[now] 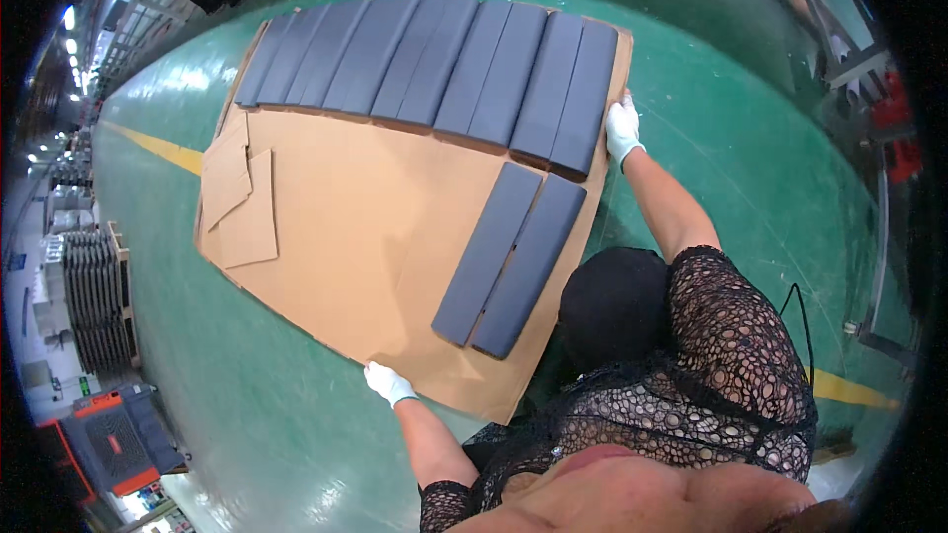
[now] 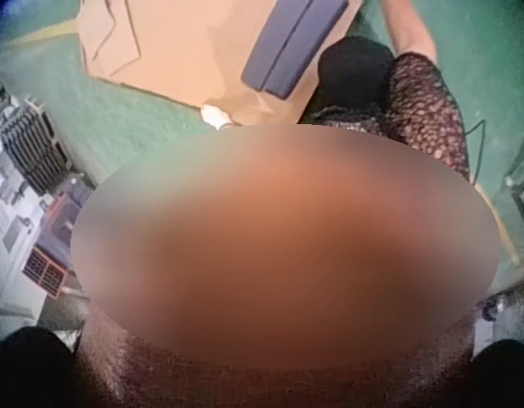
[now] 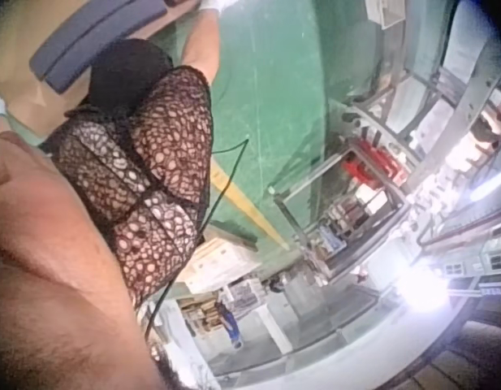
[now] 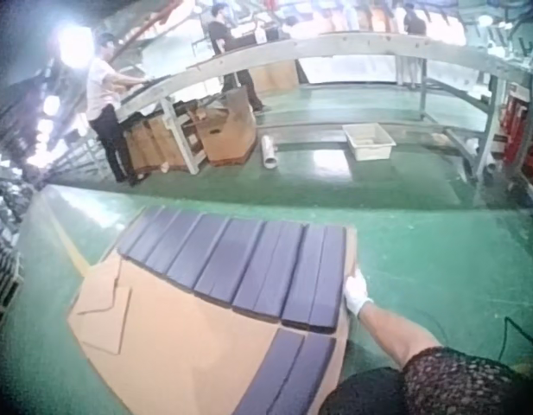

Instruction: The person folds cardboard on a pallet, retrieves grey metal parts from a table, stacks the parts in rows onto the pallet, and places cardboard sheets over the stacked parts.

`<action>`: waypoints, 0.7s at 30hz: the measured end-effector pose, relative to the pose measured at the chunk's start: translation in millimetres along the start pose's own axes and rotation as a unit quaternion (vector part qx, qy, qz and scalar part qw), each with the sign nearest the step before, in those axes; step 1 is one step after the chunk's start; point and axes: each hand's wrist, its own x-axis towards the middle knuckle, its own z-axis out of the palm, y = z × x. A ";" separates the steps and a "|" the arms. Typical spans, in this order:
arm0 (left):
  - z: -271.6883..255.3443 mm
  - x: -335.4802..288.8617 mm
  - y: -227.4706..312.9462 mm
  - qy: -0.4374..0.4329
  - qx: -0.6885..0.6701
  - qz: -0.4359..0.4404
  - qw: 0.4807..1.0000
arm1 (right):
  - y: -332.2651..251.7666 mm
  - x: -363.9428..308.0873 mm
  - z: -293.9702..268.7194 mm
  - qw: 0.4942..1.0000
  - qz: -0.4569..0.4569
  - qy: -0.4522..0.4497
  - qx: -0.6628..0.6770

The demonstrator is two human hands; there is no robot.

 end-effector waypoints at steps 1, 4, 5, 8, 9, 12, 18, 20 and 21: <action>8.3 -4.3 0.0 -0.006 -0.083 -0.026 0.996 | 0.1 6.2 -8.7 0.999 0.010 -0.002 -0.038; -44.8 24.1 -8.7 0.015 0.126 0.070 0.990 | -3.7 -23.1 17.1 0.999 0.007 0.008 -0.036; -37.7 15.1 -5.0 0.011 0.047 0.032 0.998 | -3.6 -12.4 7.5 0.998 -0.004 0.024 -0.053; -13.9 -12.6 23.5 -0.050 -0.053 -0.109 0.991 | -6.5 18.5 -30.4 0.985 -0.067 0.035 -0.158; -8.5 -7.9 36.7 -0.059 -0.053 -0.102 0.992 | -6.9 24.9 -31.2 0.979 -0.109 0.075 -0.153; -41.9 0.0 27.1 -0.039 0.144 -0.085 0.985 | -17.0 15.1 -17.9 0.988 -0.040 0.047 -0.142; -51.0 11.5 25.9 -0.015 -0.047 -0.153 0.987 | -31.7 22.2 4.0 0.966 -0.056 0.135 -0.213; -50.4 12.8 28.3 -0.010 -0.066 -0.173 0.983 | -26.6 27.3 5.1 0.968 -0.069 0.137 -0.200; -50.4 13.5 28.8 -0.007 -0.086 -0.192 0.978 | -24.3 29.7 4.8 0.969 -0.082 0.141 -0.186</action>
